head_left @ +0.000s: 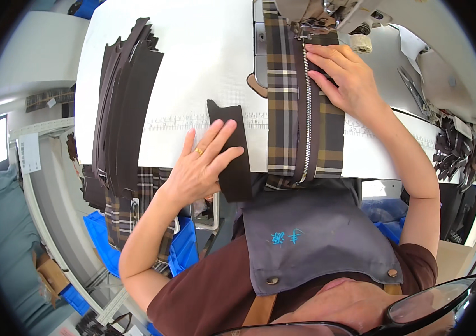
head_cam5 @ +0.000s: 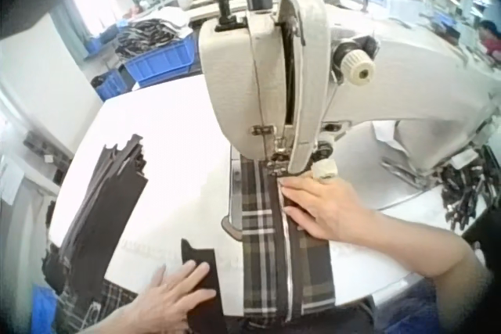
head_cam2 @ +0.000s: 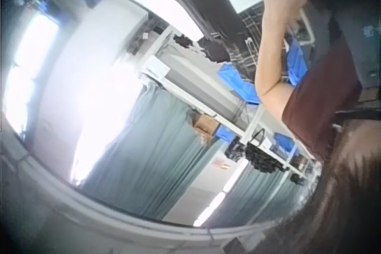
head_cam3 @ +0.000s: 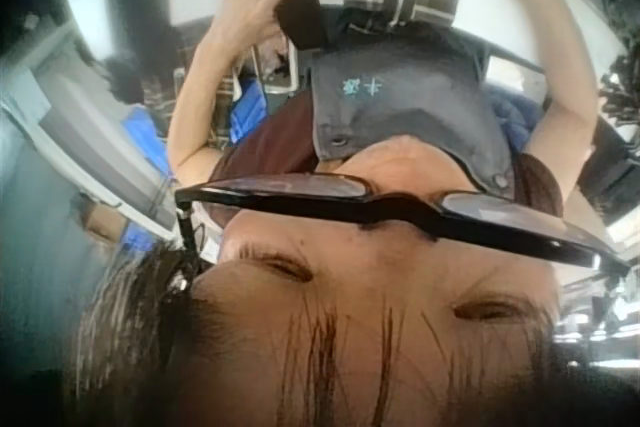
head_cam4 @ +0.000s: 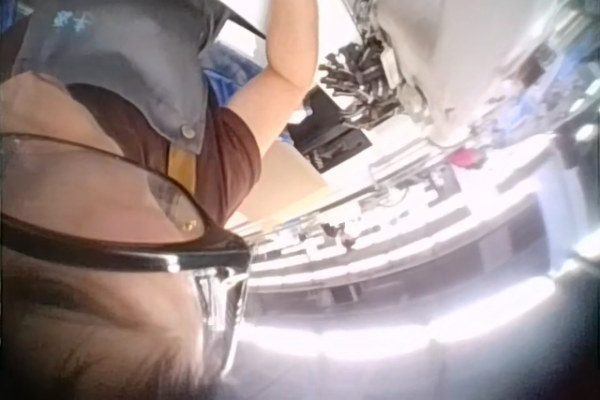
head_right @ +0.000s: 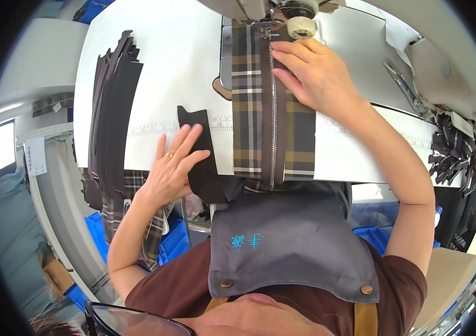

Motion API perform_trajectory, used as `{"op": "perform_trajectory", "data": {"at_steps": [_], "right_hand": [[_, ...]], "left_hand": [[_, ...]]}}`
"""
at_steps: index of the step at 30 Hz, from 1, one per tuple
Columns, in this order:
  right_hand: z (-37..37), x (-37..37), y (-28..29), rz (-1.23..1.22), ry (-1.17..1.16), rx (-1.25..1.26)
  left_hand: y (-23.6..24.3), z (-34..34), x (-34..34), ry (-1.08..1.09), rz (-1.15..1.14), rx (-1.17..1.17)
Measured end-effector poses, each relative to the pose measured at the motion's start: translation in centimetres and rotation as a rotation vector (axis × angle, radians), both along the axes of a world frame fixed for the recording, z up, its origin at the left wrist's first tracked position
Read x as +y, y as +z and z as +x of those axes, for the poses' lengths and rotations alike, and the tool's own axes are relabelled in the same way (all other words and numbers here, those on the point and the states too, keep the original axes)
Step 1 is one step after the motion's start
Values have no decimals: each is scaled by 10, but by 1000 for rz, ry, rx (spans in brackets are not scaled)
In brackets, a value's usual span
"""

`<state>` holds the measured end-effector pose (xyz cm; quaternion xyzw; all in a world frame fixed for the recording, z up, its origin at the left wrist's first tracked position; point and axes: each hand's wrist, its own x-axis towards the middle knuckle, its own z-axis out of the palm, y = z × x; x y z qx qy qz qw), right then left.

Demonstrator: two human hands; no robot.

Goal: The person operates an industrial sewing machine to attach zippers to plaid fabric pouches. They align the zipper tape with the fabric edges, guide the material under the presser foot, and sew along the zipper line. After stitching, they trim excess threads and fabric, then flip the pouch to inspect the finished seam before proceeding to the next unit.

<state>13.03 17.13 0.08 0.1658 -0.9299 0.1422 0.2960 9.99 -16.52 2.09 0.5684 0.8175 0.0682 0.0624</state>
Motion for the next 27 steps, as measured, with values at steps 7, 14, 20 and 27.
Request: {"op": "perform_trajectory", "data": {"at_steps": [7,14,20,27], "right_hand": [[4,0,-1,29,-60,-18],[5,1,-5,26,-79,-43],[5,-1,0,5,-86,-78],[4,-2,1,-10,-81,-90]], "left_hand": [[1,-17,34,69,331,98],[10,-58,127,-96,511,65],[-7,-81,146,-143,378,105],[-10,-82,150,-98,391,88]]}}
